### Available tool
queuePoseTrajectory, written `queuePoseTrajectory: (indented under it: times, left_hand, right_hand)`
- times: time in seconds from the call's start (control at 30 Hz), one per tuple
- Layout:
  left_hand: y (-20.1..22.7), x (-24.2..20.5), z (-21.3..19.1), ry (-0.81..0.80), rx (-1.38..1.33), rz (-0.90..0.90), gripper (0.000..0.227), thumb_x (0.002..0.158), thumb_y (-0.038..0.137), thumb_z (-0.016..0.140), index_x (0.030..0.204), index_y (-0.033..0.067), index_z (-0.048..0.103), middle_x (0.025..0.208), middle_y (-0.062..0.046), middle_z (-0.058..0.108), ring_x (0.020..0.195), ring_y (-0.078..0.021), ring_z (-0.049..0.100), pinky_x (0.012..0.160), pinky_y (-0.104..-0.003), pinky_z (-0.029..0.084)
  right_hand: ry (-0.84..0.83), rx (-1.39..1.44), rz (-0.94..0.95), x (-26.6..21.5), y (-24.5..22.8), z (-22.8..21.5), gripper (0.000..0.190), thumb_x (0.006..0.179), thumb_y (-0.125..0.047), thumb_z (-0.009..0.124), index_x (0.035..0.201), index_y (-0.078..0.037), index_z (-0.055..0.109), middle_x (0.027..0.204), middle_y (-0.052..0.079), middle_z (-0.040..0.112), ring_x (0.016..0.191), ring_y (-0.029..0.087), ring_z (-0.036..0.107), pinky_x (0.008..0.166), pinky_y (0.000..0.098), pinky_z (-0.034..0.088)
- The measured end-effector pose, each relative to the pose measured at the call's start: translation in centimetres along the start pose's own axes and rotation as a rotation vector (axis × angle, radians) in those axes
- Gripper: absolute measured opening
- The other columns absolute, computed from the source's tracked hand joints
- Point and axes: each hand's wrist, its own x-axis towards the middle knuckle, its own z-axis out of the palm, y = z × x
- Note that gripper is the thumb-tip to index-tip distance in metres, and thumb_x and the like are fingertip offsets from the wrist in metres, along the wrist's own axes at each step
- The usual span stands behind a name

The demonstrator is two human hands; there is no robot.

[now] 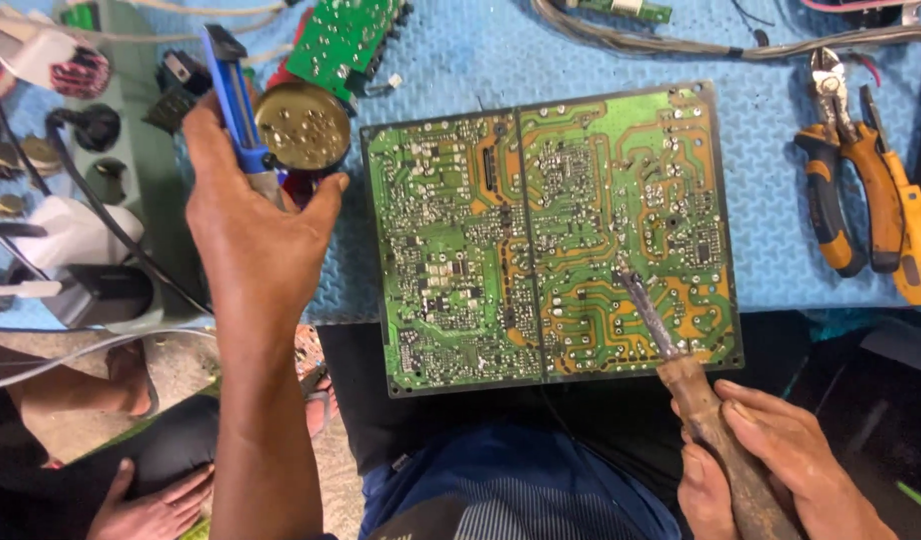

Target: Desoldering components from a circuit board using a soldering iron and a manual desoldering pump.

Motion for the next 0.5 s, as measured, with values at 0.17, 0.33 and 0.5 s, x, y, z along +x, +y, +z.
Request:
queuePoseTrajectory:
  times: [0.17,0.33,0.5]
  left_hand:
    - [-0.1,0.4,0.1,0.012,-0.030,0.058,0.067,0.084,0.006,0.089,0.132,0.0104,0.042,0.121,-0.008,0.068,0.081,-0.0159,0.057,0.070,-0.033,0.059]
    - [-0.2,-0.1,-0.5,0.032,-0.056,0.044,0.080,0.086,-0.003,0.093,0.142,0.0027,0.037,0.136,-0.020,0.061,0.128,-0.0376,0.065,0.102,-0.046,0.064]
    - [2.8,-2.9,-2.4,-0.174,-0.259,0.154,0.090,0.083,-0.002,0.091,0.145,0.0036,0.027,0.146,-0.022,0.063,0.049,-0.0052,0.035,0.045,-0.017,0.033]
  right_hand:
    - [0.021,0.020,-0.052,0.0,0.8,0.3,0.051,0.084,-0.014,0.073,0.130,-0.004,0.055,0.105,0.006,0.075,0.112,0.022,0.074,0.117,0.0387,0.055]
    - [0.075,0.039,0.132,0.6,-2.6,0.1,0.041,0.086,-0.010,0.072,0.124,-0.004,0.060,0.106,0.009,0.073,0.125,0.031,0.073,0.110,0.0350,0.059]
    - [0.139,0.070,0.050,0.2,-1.5,0.2,0.039,0.089,-0.012,0.069,0.125,-0.002,0.058,0.105,0.013,0.075,0.121,0.033,0.075,0.108,0.0330,0.057]
